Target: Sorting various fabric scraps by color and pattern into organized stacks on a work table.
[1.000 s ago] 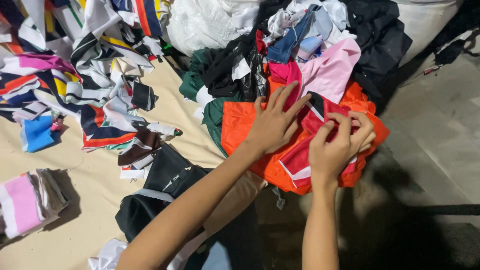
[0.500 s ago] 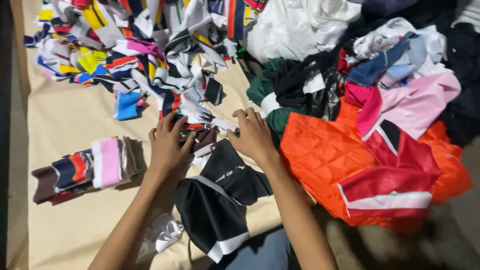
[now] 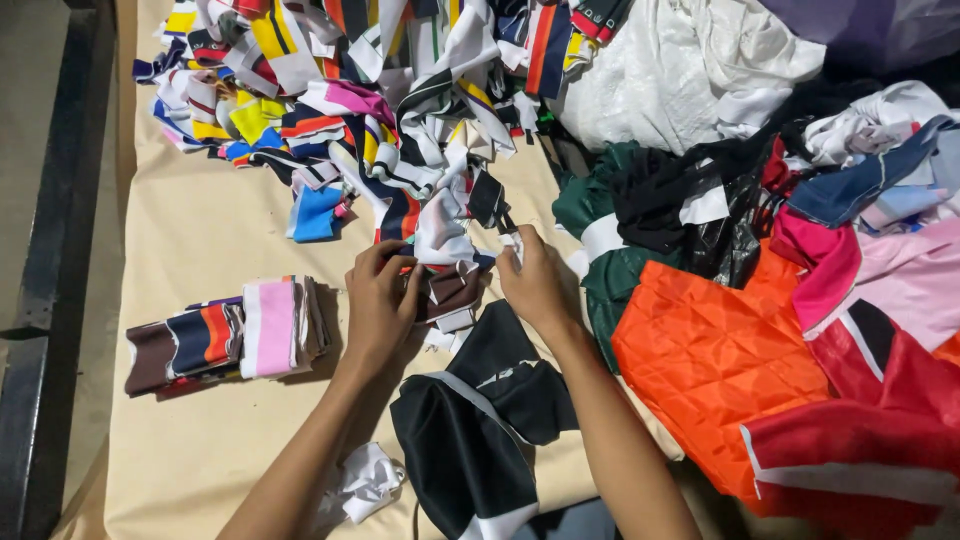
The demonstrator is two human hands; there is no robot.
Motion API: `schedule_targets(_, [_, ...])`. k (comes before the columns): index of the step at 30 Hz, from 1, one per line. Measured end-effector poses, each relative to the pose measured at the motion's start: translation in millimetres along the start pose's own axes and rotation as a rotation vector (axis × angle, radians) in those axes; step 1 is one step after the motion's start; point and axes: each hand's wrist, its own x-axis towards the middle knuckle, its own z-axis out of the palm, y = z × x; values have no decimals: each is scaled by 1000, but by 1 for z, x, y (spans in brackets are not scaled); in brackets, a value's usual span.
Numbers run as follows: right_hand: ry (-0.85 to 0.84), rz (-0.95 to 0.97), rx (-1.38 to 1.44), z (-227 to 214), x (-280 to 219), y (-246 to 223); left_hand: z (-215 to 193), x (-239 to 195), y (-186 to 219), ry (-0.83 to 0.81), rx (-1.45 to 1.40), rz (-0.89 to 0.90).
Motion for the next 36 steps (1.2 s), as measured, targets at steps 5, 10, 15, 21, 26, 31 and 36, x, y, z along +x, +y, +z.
schedule_targets(5, [-158, 114, 168, 4, -6, -12, -5, 2, 4, 42, -129, 22])
schedule_targets(10, [-112, -20, 234, 37, -4, 4, -2, 0, 5, 33, -201, 64])
schedule_targets(15, [66, -117, 511, 63, 9, 36, 3, -4, -1, 2, -198, -59])
schedule_targets(21, [117, -24, 571, 49, 12, 16, -2, 0, 7, 56, -292, -67])
schedule_targets(26, [178, 173, 552, 64, 18, 63, -3, 1, 7, 75, -301, -37])
schedule_targets(31, [183, 263, 560, 67, 24, 76, 0, 0, 1, 2, -192, 31])
schedule_targets(36, [426, 344, 321, 68, 31, 94, -4, 2, 4, -45, -332, -84])
